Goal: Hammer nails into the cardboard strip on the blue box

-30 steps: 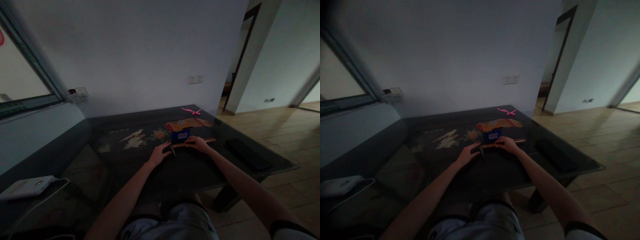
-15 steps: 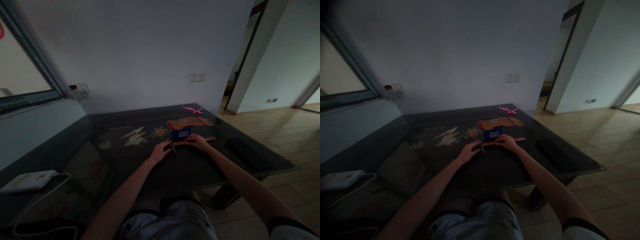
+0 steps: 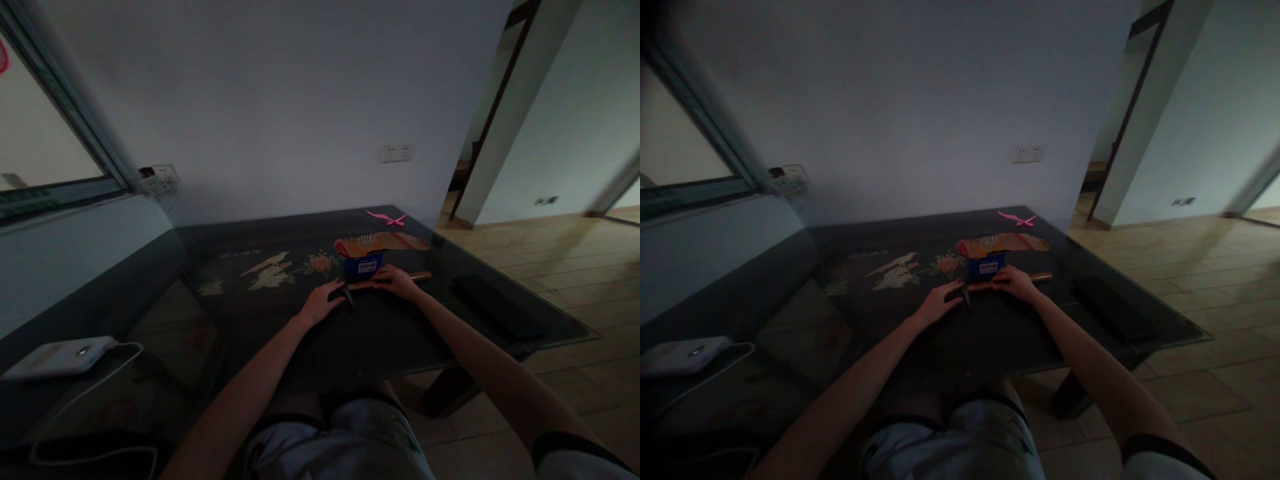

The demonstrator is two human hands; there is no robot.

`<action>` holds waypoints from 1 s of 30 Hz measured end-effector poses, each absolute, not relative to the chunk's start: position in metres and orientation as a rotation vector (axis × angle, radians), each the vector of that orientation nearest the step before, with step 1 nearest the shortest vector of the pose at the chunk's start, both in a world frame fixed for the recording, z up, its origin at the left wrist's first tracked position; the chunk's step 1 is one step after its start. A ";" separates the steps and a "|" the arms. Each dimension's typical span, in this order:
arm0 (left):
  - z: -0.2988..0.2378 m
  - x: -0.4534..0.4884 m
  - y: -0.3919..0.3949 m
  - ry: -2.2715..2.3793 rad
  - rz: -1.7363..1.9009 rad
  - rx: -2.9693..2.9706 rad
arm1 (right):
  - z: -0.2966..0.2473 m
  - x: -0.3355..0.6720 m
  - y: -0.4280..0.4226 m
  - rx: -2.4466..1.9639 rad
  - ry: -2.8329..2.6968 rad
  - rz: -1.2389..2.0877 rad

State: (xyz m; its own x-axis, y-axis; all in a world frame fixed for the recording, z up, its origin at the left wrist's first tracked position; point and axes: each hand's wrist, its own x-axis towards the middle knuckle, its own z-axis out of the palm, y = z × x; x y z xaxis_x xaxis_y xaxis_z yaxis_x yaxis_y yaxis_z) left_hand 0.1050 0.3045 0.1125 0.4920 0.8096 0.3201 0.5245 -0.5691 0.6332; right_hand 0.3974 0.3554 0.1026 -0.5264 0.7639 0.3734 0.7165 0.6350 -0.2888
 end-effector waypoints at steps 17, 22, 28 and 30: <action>0.115 0.106 0.301 1.078 0.807 2.274 | 0.101 0.400 0.359 -1.183 -2.329 0.188; 0.115 0.106 0.300 1.108 0.738 2.346 | 0.102 0.401 0.359 -1.178 -2.336 0.199; 0.116 0.106 0.299 1.098 0.766 2.316 | 0.101 0.400 0.358 -1.224 -2.337 0.173; 0.117 0.106 0.298 1.105 0.748 2.318 | 0.101 0.400 0.357 -1.228 -2.335 0.174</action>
